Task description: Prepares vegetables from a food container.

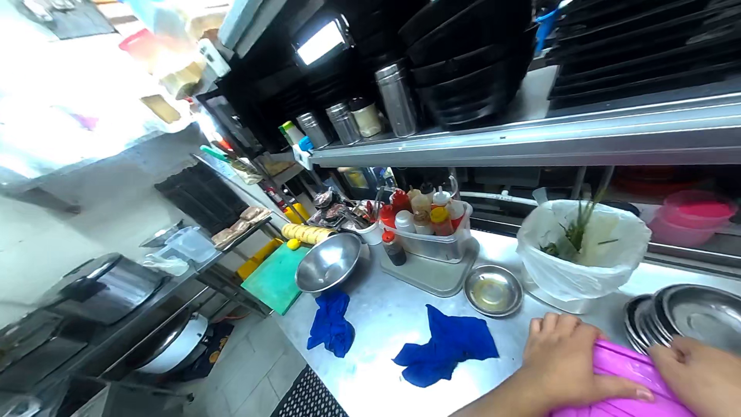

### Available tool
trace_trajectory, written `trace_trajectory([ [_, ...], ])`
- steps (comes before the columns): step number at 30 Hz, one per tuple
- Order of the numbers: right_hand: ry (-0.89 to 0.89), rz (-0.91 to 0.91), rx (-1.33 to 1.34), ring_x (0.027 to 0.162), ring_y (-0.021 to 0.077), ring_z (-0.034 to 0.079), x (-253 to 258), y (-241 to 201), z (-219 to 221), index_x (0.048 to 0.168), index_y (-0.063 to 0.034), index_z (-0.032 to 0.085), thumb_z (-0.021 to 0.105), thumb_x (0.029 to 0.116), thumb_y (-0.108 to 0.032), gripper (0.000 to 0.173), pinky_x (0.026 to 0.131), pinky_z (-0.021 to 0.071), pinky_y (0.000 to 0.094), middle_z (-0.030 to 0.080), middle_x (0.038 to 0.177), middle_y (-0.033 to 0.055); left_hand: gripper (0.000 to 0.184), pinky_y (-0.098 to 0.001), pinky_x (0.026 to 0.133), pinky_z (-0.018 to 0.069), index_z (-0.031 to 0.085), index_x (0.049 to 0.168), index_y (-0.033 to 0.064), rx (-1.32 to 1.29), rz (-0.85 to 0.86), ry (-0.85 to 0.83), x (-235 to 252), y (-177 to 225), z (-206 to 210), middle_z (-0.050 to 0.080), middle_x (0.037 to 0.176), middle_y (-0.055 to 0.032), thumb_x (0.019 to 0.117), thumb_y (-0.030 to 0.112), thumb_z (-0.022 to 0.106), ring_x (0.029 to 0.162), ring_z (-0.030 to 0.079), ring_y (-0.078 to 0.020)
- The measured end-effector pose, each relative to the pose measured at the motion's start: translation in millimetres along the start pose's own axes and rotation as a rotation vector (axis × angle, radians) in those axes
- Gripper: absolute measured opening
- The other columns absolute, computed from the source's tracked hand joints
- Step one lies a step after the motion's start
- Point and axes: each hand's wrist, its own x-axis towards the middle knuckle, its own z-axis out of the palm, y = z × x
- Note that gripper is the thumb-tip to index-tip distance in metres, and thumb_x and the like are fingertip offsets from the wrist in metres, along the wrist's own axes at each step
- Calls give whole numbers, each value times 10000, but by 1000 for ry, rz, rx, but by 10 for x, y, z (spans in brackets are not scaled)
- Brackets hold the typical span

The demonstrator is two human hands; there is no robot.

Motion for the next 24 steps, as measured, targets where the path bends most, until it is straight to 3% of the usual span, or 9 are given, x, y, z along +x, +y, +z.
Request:
trace_trajectory([
  [4,-41,-9,-11,1073,460,666,-87,-164,-199,1098,-51,700,428,1040,-406,451,855,492,693,708,1069,251,688,-544,1071,418,688,1237,221,-65,-116,-37,23,49,-195,652,1272,-18,763,719,724,1245,553,-249],
  [6,-64,-34,71,1024,422,671,-137,-232,-336,1044,-64,698,489,1050,-406,401,852,499,665,706,1018,215,614,-542,1048,444,717,1181,214,-117,-184,-43,13,82,-304,668,1226,-22,807,701,704,1207,575,-250],
  [9,-76,-125,464,837,321,649,-112,-101,-396,959,-65,692,467,1080,-450,463,750,514,587,662,864,150,483,-563,971,485,726,1084,184,-162,-225,-19,12,91,-398,658,1165,-51,890,624,674,1163,580,-282],
  [13,-15,-135,1130,763,149,629,-140,140,-260,973,-68,677,263,1109,-505,617,727,542,368,656,834,46,481,-585,927,489,712,963,147,-139,-188,83,5,126,-381,673,1069,-72,942,616,608,1099,604,-304],
  [15,70,-126,1253,797,148,648,-205,258,-86,999,-72,691,287,1115,-467,577,735,553,362,682,877,48,504,-581,944,474,706,925,160,-130,-197,125,-2,124,-347,669,1024,-57,949,644,568,1074,606,-289],
  [18,83,-157,1140,930,147,674,-354,415,174,1139,-89,702,378,1116,-311,393,847,568,401,709,1008,61,567,-587,951,466,706,882,159,-151,-233,191,2,144,-355,679,984,-55,998,656,459,1051,619,-276],
  [20,86,-193,889,1031,232,696,-381,509,257,1199,-68,698,503,1079,-223,276,949,559,499,723,1098,125,594,-577,901,489,720,888,113,-222,-234,241,20,209,-443,682,919,-90,1047,584,394,971,641,-280],
  [22,62,-196,712,1091,307,685,-300,630,366,1237,-43,680,513,1077,-265,321,991,529,570,708,1149,174,604,-484,719,538,669,866,61,-347,-228,305,24,360,-636,633,766,-77,1091,508,332,752,634,-211],
  [24,50,-161,725,1096,315,679,-264,737,434,1252,-60,684,504,1086,-296,341,988,514,583,710,1153,171,602,-395,637,562,651,908,69,-447,-236,363,-33,518,-909,612,715,-18,1100,511,291,652,621,-124],
])
